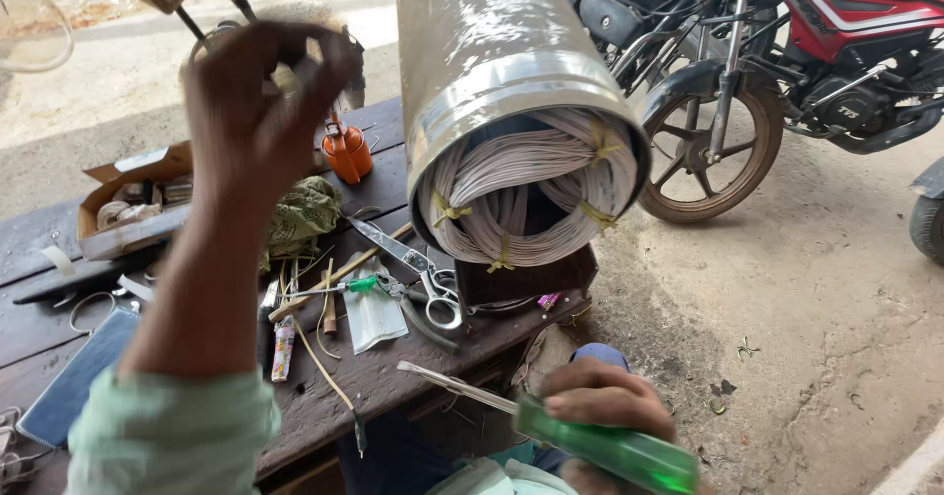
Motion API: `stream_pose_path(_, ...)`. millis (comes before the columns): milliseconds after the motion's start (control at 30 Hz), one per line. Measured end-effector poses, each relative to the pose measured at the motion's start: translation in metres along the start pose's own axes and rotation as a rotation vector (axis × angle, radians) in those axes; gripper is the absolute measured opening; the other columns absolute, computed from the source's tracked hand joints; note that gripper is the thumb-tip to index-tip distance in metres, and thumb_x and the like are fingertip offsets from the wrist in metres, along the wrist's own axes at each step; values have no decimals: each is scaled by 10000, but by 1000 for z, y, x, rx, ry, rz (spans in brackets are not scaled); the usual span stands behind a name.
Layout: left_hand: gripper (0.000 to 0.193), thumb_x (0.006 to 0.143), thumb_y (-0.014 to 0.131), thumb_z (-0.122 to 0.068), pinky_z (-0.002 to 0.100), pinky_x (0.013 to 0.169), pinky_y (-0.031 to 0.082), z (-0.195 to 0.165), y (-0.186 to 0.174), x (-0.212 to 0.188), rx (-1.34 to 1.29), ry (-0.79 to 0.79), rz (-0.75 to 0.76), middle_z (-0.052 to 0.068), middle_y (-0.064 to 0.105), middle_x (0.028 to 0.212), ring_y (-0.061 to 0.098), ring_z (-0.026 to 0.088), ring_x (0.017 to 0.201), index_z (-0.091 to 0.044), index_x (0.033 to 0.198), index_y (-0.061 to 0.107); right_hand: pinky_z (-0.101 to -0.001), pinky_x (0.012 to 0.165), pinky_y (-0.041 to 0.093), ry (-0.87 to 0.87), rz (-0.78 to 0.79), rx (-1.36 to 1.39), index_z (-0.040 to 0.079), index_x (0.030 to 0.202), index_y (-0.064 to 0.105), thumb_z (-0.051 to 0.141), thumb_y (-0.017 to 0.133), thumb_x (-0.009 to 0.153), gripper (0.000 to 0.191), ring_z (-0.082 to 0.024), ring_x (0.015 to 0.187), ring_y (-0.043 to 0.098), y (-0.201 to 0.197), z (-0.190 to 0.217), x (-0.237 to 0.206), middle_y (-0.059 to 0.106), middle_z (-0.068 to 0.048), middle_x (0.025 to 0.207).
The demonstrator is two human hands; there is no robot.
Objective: The person works on a large cylindrical electrical coil, using a screwdriver to adjust internal components and a rubber band to secure the windings. They repeatedly manipulate the coil and tools while seated at a cluttered workbench.
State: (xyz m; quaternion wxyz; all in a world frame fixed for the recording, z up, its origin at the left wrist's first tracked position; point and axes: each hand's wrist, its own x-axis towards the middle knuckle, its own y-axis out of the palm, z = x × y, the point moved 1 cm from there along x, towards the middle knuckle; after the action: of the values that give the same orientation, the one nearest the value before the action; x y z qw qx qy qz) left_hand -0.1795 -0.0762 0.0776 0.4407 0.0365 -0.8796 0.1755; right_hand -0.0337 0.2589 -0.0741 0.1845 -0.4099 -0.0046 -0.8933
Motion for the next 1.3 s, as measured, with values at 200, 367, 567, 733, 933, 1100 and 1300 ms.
stream_pose_path(200, 558, 1078, 608, -528, 409, 819, 572, 24, 44, 102, 7, 55, 143, 93, 749, 1077, 692, 196, 982, 2, 1228, 698, -300, 621, 655, -66, -149, -81, 205, 1214, 678, 305, 729, 991, 249, -149, 763, 782, -34, 28, -5, 786, -128, 980)
stream_pose_path(367, 463, 1043, 627, -472, 366, 676, 637, 23, 74, 132, 8, -65, 309, 105, 734, 875, 752, 176, 735, -26, 1138, 704, -383, 680, 688, 46, -245, 181, 98, 1217, 688, 227, 773, 985, 279, -246, 834, 777, -55, 52, -14, 709, -237, 1074)
stream_pose_path(567, 404, 1078, 611, -425, 322, 678, 609, 17, 75, 131, -47, -65, 342, 94, 729, 864, 729, 137, 724, -38, 1131, 712, -394, 701, 676, 43, -332, 359, -1, 1227, 678, 189, 814, 978, 341, -294, 847, 749, -62, 44, -29, 676, -311, 1090)
stream_pose_path(733, 436, 1063, 673, -449, 320, 704, 637, 16, 75, 117, -179, -100, 196, 94, 771, 904, 753, 139, 746, -31, 1165, 743, -357, 657, 661, -1, -379, 338, 6, 1220, 674, 206, 803, 972, 344, -256, 765, 751, -57, 42, -23, 677, -301, 1055)
stream_pose_path(933, 422, 1064, 703, -424, 318, 702, 600, 27, 80, 101, -297, -94, 0, 101, 788, 925, 735, 132, 750, -12, 1118, 775, -335, 626, 641, 15, -557, 146, 63, 1193, 669, 253, 794, 941, 339, -226, 735, 729, -41, 55, -17, 678, -262, 1031)
stream_pose_path(1100, 409, 1110, 647, -405, 317, 665, 530, 41, 82, 89, -236, -54, -92, 49, 746, 846, 660, 103, 703, -29, 998, 764, -332, 662, 664, -10, -549, 127, 79, 1216, 684, 208, 795, 993, 281, -227, 787, 741, -44, 63, -12, 696, -238, 1002)
stream_pose_path(1300, 506, 1113, 580, -476, 331, 612, 469, 60, 96, 73, -245, 4, -311, 15, 605, 692, 545, 109, 613, -67, 829, 670, -343, 771, 678, 12, -398, -102, 130, 1227, 643, 189, 766, 967, 294, -225, 893, 754, -57, 72, 2, 679, -208, 1084)
